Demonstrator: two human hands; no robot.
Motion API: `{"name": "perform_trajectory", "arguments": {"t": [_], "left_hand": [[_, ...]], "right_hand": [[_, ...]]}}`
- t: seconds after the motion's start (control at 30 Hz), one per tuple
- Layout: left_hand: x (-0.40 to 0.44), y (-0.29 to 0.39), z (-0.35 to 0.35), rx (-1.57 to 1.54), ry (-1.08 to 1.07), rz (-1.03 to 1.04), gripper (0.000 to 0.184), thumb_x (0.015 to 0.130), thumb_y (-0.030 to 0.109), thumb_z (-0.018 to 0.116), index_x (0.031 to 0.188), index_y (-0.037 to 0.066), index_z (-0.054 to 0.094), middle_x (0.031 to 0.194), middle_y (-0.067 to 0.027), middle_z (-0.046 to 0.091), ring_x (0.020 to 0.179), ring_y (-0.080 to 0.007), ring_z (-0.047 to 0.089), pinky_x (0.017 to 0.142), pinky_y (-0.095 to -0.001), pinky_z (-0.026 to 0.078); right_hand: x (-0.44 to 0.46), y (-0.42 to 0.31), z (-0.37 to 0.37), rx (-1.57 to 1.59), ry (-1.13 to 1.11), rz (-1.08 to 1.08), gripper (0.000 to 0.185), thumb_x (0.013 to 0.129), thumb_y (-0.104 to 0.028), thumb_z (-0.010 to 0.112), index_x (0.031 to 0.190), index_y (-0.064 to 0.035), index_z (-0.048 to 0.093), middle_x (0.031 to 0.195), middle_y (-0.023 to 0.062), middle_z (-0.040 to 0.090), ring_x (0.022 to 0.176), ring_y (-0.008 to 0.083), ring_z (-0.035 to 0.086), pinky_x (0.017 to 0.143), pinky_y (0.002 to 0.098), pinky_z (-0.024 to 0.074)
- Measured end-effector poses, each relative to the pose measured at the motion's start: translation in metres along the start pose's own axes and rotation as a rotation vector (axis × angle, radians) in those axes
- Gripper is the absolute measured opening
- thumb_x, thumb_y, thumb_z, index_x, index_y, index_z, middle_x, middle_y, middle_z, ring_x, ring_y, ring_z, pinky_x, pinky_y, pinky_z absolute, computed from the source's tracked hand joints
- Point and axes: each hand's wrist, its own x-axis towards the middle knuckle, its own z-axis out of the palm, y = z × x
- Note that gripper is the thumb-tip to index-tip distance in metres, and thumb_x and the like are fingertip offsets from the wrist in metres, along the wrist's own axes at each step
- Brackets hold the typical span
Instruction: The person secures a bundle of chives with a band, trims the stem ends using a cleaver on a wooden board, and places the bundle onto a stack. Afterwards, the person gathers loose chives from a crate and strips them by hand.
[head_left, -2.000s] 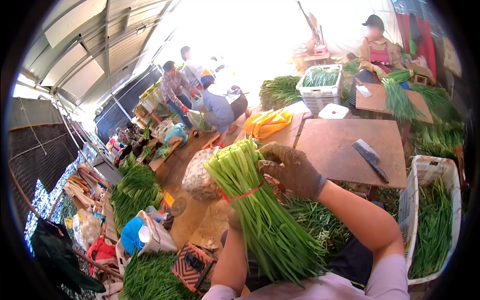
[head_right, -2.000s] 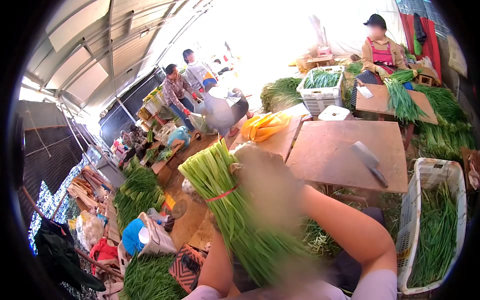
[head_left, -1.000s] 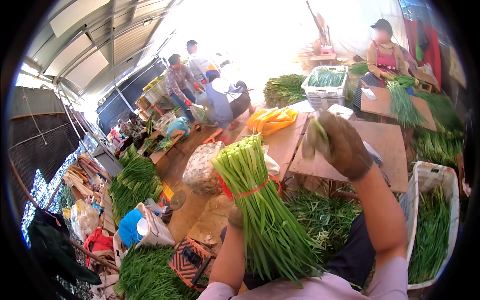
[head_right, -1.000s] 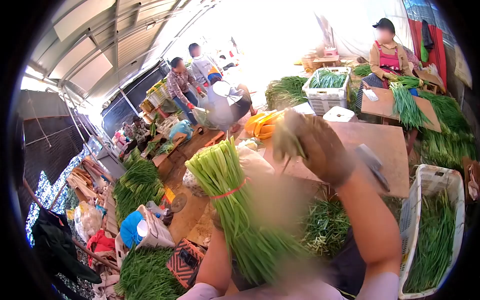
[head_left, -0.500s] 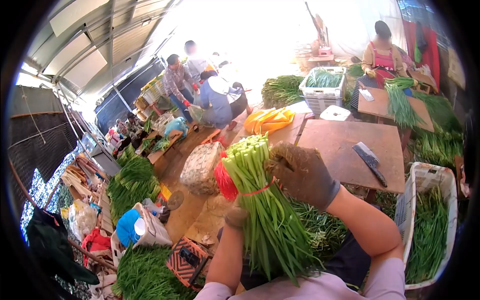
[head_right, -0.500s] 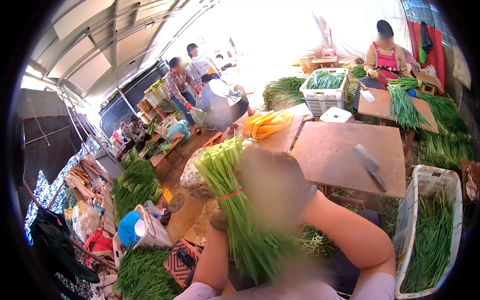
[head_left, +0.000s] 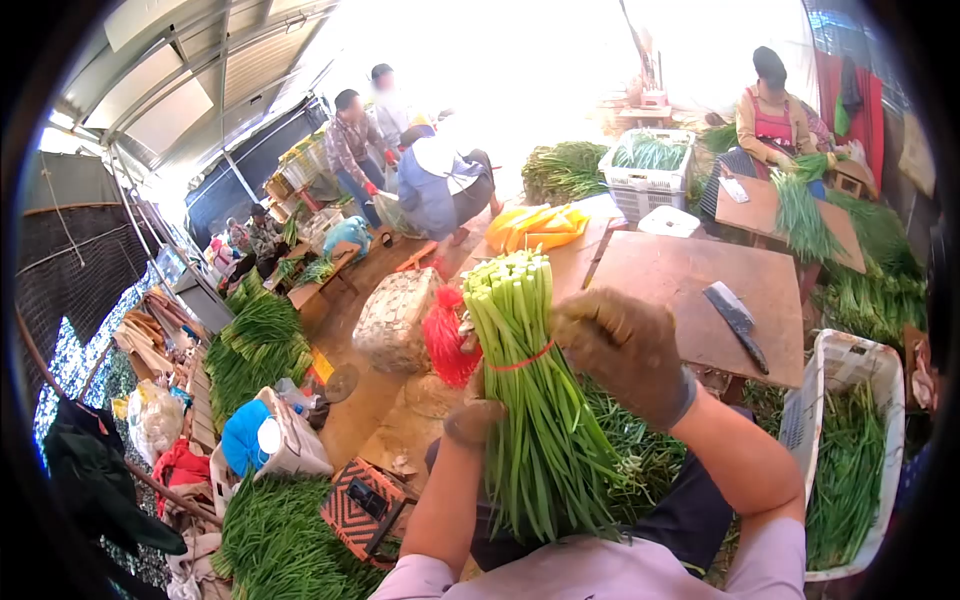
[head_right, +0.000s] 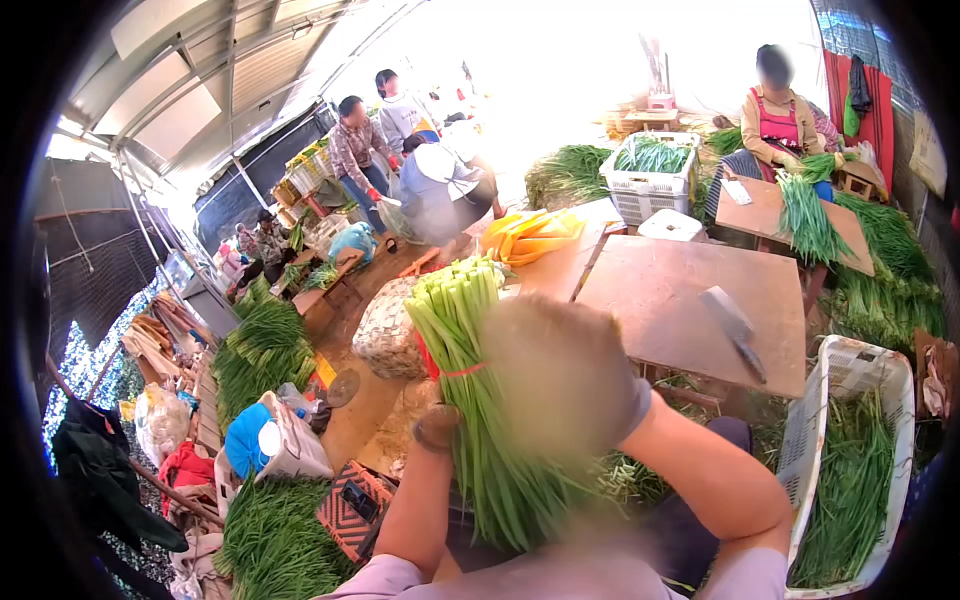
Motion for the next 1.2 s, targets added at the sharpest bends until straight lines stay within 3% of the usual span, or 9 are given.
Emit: {"name": "perform_trajectory", "arguments": {"t": [0.07,0.27,0.6,0.8,0.9,0.93,1.0,1.13,1.2], "left_hand": [[-0.004,-0.006,-0.019,-0.032,-0.014,-0.029,0.103,0.068,0.022,0.085,0.153,0.004,0.031,0.143,-0.0158,0.051,0.127,-0.0317,0.057,0.104,-0.0473,0.05],[-0.005,-0.006,-0.018,0.073,0.028,-0.017,0.103,0.072,0.015,0.082,0.156,0.005,0.024,0.142,-0.0137,0.052,0.128,-0.0305,0.055,0.107,-0.0449,0.048],[-0.015,-0.019,-0.045,0.406,0.125,-0.006,0.097,0.073,0.006,0.076,0.155,0.003,0.024,0.143,-0.0114,0.05,0.129,-0.0254,0.053,0.109,-0.0415,0.042],[-0.014,-0.014,-0.036,0.447,0.146,-0.014,0.099,0.073,0.009,0.079,0.155,0.003,0.025,0.144,-0.0111,0.05,0.132,-0.0243,0.05,0.111,-0.0404,0.039],[-0.013,-0.015,-0.038,0.555,0.149,0.005,0.102,0.073,0.011,0.081,0.156,0.003,0.023,0.148,-0.0123,0.046,0.137,-0.0256,0.044,0.115,-0.0415,0.035],[-0.011,-0.014,-0.035,0.554,0.137,0.023,0.103,0.073,0.012,0.081,0.156,0.003,0.021,0.15,-0.0126,0.043,0.139,-0.0259,0.042,0.116,-0.0417,0.033],[-0.008,-0.01,-0.027,0.55,0.127,0.04,0.105,0.073,0.012,0.082,0.157,0.003,0.019,0.152,-0.0128,0.041,0.142,-0.0263,0.039,0.117,-0.0419,0.031],[-0.004,-0.008,-0.025,0.719,0.128,0.037,0.108,0.072,0.012,0.082,0.158,0.003,0.016,0.154,-0.0123,0.039,0.143,-0.0262,0.037,0.118,-0.0416,0.03],[-0.005,-0.01,-0.027,0.708,0.12,0.057,0.109,0.072,0.012,0.082,0.158,0.003,0.016,0.154,-0.0121,0.039,0.143,-0.0261,0.037,0.118,-0.0413,0.03]], "right_hand": [[-0.002,-0.01,0.002,-0.372,-0.047,-0.223,0.02,0.089,-0.016,0.07,0.107,-0.0073,0.07,0.075,0.007,0.066,0.064,0.0193,0.064,0.059,0.0328,0.0498],[-0.009,-0.009,0.008,-0.688,-0.126,-0.127,0.034,0.086,-0.021,0.072,0.118,-0.0113,0.066,0.09,0.0065,0.07,0.078,0.0243,0.068,0.073,0.0373,0.0517],[-0.001,0.006,0.009,-0.375,-0.172,0.029,0.014,0.087,-0.017,0.069,0.096,-0.0069,0.065,0.079,0.0149,0.066,0.068,0.0314,0.066,0.06,0.0399,0.0496],[0.005,0.017,0.006,-0.153,-0.204,-0.084,0.012,0.09,-0.017,0.065,0.089,-0.0048,0.063,0.065,0.0042,0.057,0.055,0.014,0.055,0.053,0.03,0.0447],[0.016,0.005,-0.009,0.124,-0.383,0.134,0.013,0.093,-0.019,0.063,0.09,-0.0061,0.062,0.065,-0.0035,0.052,0.056,0.0045,0.049,0.049,0.0225,0.039],[0.023,-0.01,-0.017,0.346,-0.382,0.43,0.013,0.094,-0.019,0.062,0.093,-0.0066,0.062,0.066,-0.0043,0.052,0.055,0.0035,0.047,0.048,0.021,0.0371],[0.025,-0.017,-0.023,0.567,-0.371,0.73,0.013,0.095,-0.02,0.061,0.095,-0.0072,0.061,0.066,-0.0052,0.052,0.054,0.0026,0.045,0.047,0.0194,0.0351],[0.013,-0.005,-0.028,0.013,-0.232,0.124,0.019,0.094,-0.02,0.065,0.106,-0.0053,0.062,0.065,-0.0015,0.055,0.052,0.0066,0.049,0.048,0.0242,0.0398],[0.007,-0.003,-0.031,-0.123,-0.199,-0.025,0.022,0.094,-0.02,0.066,0.109,-0.0048,0.062,0.064,-0.0005,0.055,0.051,0.0075,0.05,0.049,0.0254,0.0409]]}}
